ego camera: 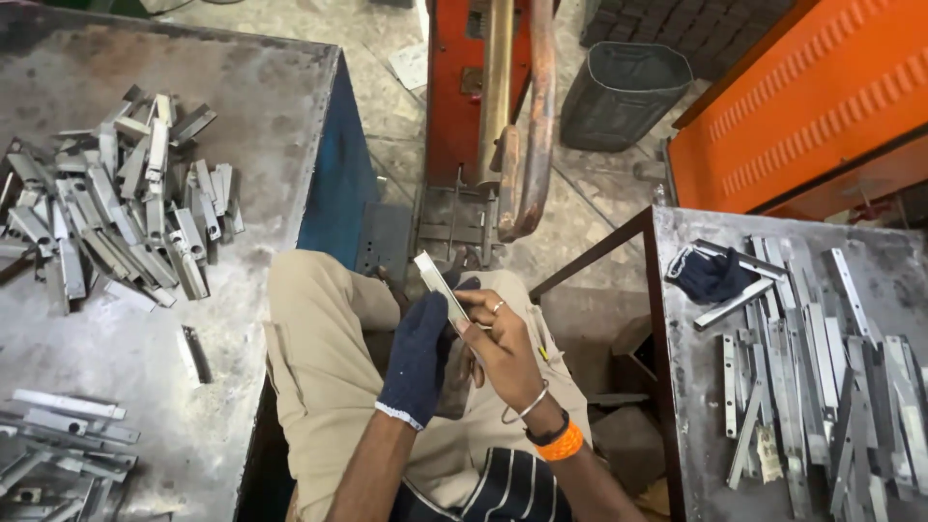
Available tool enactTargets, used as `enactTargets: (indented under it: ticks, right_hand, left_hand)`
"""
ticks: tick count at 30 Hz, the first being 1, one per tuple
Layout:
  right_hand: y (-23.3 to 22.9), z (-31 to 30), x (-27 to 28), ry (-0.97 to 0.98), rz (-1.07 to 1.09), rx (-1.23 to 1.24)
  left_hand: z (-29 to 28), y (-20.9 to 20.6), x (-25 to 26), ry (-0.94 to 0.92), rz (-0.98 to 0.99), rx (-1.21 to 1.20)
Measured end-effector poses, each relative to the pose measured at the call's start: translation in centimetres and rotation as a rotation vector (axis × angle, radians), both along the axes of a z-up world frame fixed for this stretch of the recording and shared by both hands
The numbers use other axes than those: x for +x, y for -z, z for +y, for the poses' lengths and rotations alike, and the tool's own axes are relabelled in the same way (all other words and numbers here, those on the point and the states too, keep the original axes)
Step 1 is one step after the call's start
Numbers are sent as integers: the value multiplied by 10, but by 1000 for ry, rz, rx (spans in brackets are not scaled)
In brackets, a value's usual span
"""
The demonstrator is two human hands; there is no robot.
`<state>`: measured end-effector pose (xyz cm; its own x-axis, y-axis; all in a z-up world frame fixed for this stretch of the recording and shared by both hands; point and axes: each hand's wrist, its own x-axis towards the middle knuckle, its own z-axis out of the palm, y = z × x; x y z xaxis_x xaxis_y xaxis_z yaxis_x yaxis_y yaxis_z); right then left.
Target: Assembling small metal components and spot-welding them at a factory workstation.
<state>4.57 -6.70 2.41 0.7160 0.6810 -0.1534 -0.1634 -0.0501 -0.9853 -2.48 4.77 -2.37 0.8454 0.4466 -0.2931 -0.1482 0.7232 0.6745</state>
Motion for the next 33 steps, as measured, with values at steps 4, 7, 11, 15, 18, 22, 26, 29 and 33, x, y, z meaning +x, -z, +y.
enactTargets:
  ticks: [4, 7, 11, 15, 18, 22, 26, 29, 33]
  right_hand:
    - [-20, -4, -7, -66, 96, 103]
    - [-28, -3, -20, -37, 51, 92]
    - [-23, -3, -28, 78, -35, 110]
    - [-19, -5, -30, 161, -77, 163]
    - [-21, -5, -32, 205, -106, 170]
    - [-20, -8, -33, 244, -119, 159]
    - [-15, -9, -31, 263, -136, 191]
    - [-15, -10, -32, 268, -149, 194]
    - [-22, -9, -35, 288, -160, 161]
  left_hand:
    - [10, -30, -1, 24, 29, 75]
    - [12, -30, -4, 2, 32, 148]
    - [11, -50, -4, 10, 8, 252]
    - [8, -70, -5, 49, -25, 356]
    - [5, -63, -5, 33, -26, 446]
    - [1, -62, -3, 2, -32, 531]
    - [0, -55, -1, -24, -45, 573]
    - [-1, -50, -1, -31, -31, 570]
    - [-2, -49, -1, -43, 6, 574]
